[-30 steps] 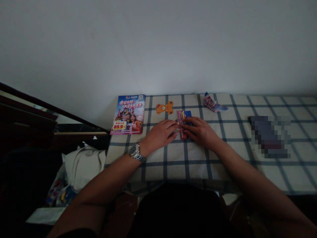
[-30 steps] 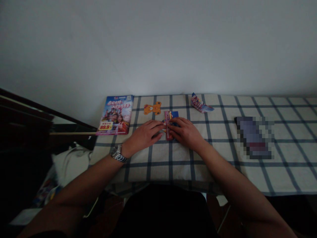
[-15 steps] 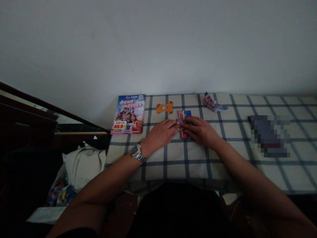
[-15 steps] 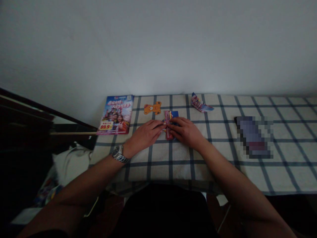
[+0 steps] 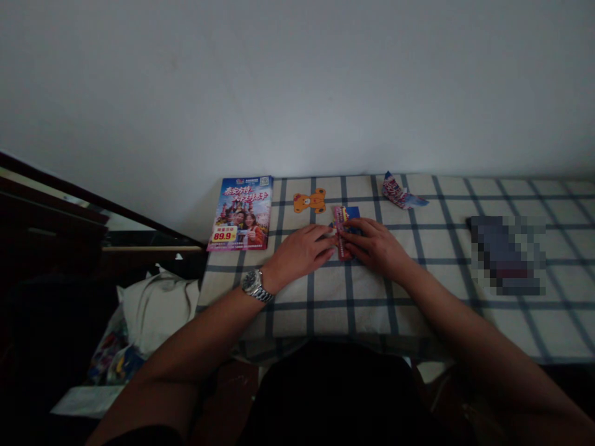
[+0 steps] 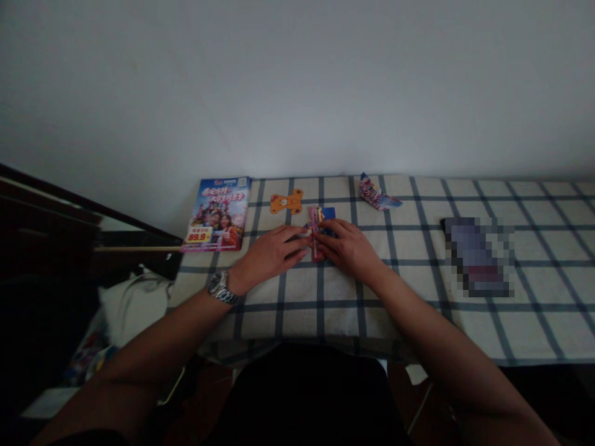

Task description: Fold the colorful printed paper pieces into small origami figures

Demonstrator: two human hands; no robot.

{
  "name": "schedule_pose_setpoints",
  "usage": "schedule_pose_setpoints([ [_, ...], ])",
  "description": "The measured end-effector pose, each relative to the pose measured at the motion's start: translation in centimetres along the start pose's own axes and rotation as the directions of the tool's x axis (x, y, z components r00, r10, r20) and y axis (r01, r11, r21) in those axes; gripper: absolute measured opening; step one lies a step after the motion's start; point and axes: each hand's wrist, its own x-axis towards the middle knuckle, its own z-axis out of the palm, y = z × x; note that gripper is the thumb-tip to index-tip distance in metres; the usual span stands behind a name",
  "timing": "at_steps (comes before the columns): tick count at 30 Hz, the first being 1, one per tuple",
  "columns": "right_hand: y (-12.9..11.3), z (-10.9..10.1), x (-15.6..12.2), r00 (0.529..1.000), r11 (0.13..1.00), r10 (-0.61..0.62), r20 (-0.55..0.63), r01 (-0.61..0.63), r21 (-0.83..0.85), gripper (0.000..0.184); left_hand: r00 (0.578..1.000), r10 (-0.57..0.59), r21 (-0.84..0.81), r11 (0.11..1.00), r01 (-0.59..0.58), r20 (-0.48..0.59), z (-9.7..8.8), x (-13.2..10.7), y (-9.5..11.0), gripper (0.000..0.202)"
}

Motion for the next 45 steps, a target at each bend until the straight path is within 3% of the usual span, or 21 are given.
schedule_pose_setpoints([
  [36,0.2,-0.6,0.1,1.000,0.999,-0.030,-0.001,0.030,0.026,0.034,0.999,0.006,0.108,0.994,-0.010,0.038,-0.4,0.4,0.5,0.021],
  [45,0.3,-0.3,0.0,1.000,0.999,-0.023,-0.017,0.024,0.048,0.035,0.999,-0.021,0.101,0.995,0.019,0.026,0.2,0.4,0.7,0.034],
])
